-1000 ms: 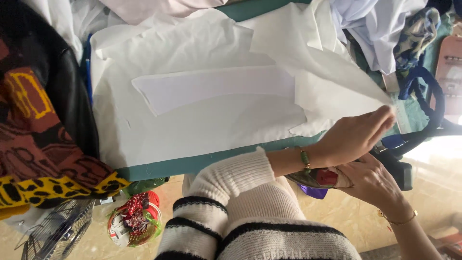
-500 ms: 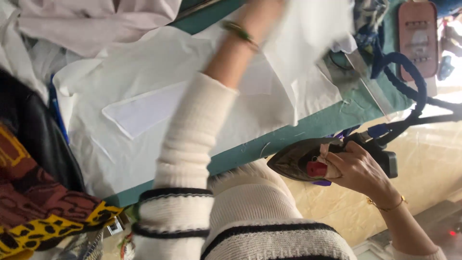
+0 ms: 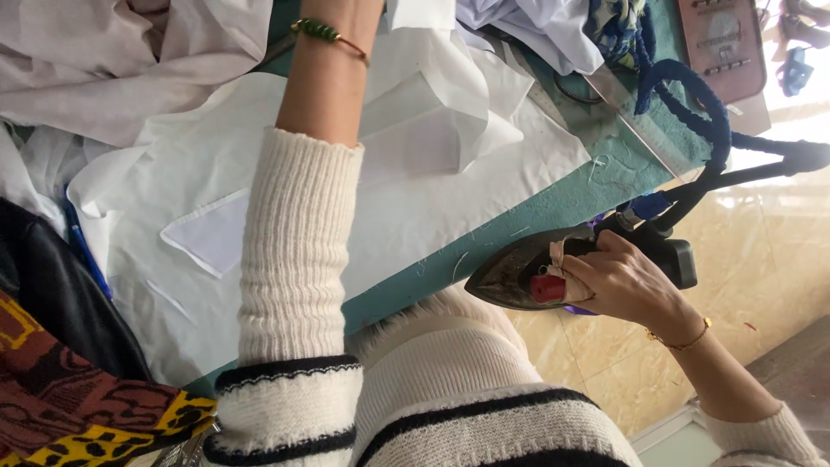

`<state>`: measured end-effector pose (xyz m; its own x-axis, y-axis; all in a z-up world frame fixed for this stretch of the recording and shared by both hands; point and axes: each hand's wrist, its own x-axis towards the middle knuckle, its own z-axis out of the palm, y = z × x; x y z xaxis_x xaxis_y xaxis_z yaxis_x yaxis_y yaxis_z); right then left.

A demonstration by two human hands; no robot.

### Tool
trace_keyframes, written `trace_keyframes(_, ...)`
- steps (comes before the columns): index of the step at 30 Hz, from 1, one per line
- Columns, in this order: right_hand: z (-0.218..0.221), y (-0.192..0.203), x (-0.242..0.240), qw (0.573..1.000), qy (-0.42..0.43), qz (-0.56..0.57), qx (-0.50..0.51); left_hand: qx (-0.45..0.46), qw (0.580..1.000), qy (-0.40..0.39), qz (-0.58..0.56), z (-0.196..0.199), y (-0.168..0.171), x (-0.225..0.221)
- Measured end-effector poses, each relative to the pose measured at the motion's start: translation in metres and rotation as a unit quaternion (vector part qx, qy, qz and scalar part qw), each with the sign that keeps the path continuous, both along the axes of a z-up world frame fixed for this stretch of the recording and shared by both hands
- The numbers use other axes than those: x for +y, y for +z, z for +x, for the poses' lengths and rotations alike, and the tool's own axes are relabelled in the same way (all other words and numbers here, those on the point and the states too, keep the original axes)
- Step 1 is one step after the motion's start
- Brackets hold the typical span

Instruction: Ironing and pressing white fabric pieces on a workbench.

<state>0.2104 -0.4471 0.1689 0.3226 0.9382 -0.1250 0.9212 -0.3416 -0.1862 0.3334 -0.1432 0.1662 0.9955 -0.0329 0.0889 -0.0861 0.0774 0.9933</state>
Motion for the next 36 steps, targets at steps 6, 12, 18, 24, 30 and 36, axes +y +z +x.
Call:
trace_keyframes(6, 0.000, 0.002, 0.000, 1.000, 0.006, 0.002, -0.025, 0.032, 0.999, 0.017, -0.029, -0.021, 0.025, 0.063)
trace_keyframes(12, 0.001, -0.008, -0.013, 0.998, -0.004, 0.015, -0.060, 0.072, 0.992, 0.080, -0.058, -0.061, 0.030, 0.141)
trace_keyframes(18, 0.016, -0.007, -0.002, 0.999, 0.017, 0.019, -0.032, 0.116, 0.972, 0.180, -0.093, -0.133, 0.036, 0.216)
trace_keyframes(24, 0.026, 0.007, 0.045, 0.998, 0.040, 0.046, 0.003, 0.113, 0.969, 0.199, 0.088, -0.205, 0.056, 0.262)
trace_keyframes(30, 0.033, 0.003, 0.068, 0.999, 0.043, -0.019, 0.003, 0.132, 0.927, 0.220, 0.273, -0.237, 0.043, 0.280)
trace_keyframes(36, 0.035, 0.008, 0.093, 0.993, 0.112, 0.021, -0.038, -0.015, 0.911, 0.251, 0.326, -0.234, -0.002, 0.289)
